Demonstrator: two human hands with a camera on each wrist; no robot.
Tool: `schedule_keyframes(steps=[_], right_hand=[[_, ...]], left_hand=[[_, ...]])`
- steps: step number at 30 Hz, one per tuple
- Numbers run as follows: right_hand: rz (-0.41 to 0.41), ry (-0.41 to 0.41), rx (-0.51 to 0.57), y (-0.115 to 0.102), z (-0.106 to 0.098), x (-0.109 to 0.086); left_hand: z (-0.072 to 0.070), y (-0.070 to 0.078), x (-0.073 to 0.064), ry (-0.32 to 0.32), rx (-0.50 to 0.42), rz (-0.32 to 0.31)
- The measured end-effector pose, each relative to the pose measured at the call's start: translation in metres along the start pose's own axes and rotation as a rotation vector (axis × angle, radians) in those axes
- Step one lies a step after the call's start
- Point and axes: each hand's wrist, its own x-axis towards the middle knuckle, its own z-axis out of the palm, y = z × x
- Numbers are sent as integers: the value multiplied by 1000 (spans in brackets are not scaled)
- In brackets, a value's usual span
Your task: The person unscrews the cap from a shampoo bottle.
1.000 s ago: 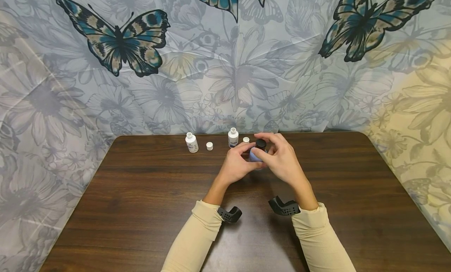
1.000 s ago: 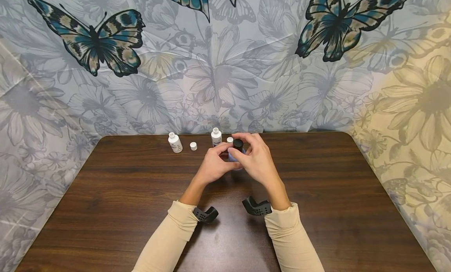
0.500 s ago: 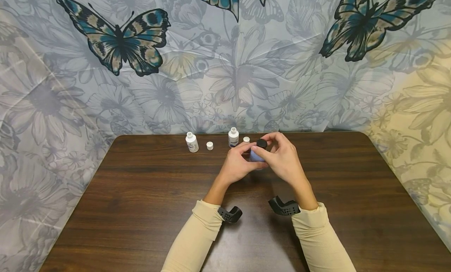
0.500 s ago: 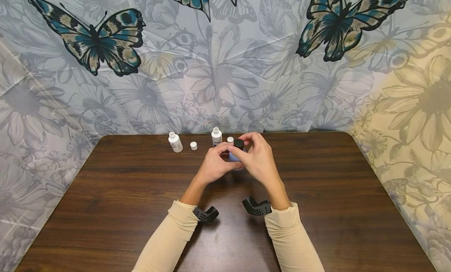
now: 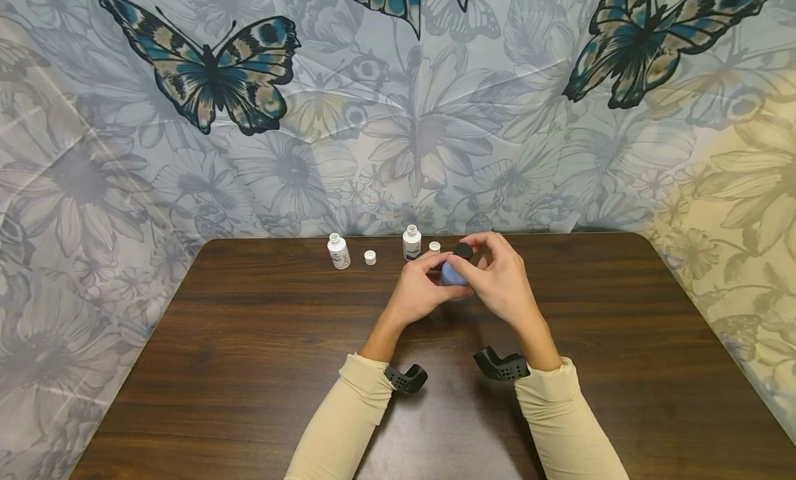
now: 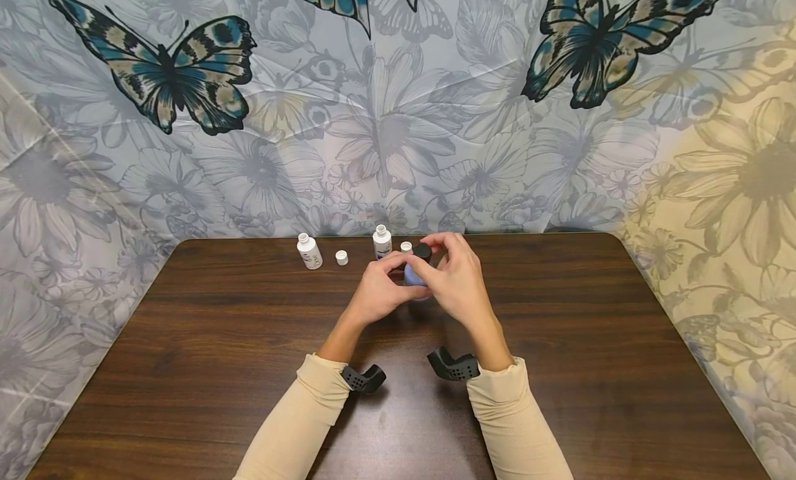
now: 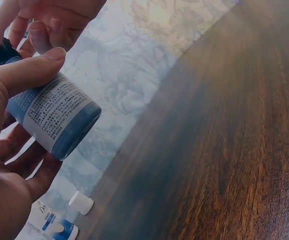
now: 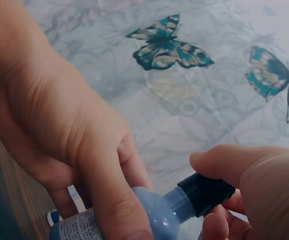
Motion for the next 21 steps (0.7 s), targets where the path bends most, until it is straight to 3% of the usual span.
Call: schedule_keyframes(steps=[7, 16, 21], right_hand=[[12, 47, 19, -2, -1, 0], [100, 43, 95, -3, -7, -1], [58, 41, 44, 0, -10, 0]], left_hand=[[0, -3, 0, 5, 5, -18], [0, -2, 1, 12, 35, -59], [-1, -2, 1, 22, 37, -59]])
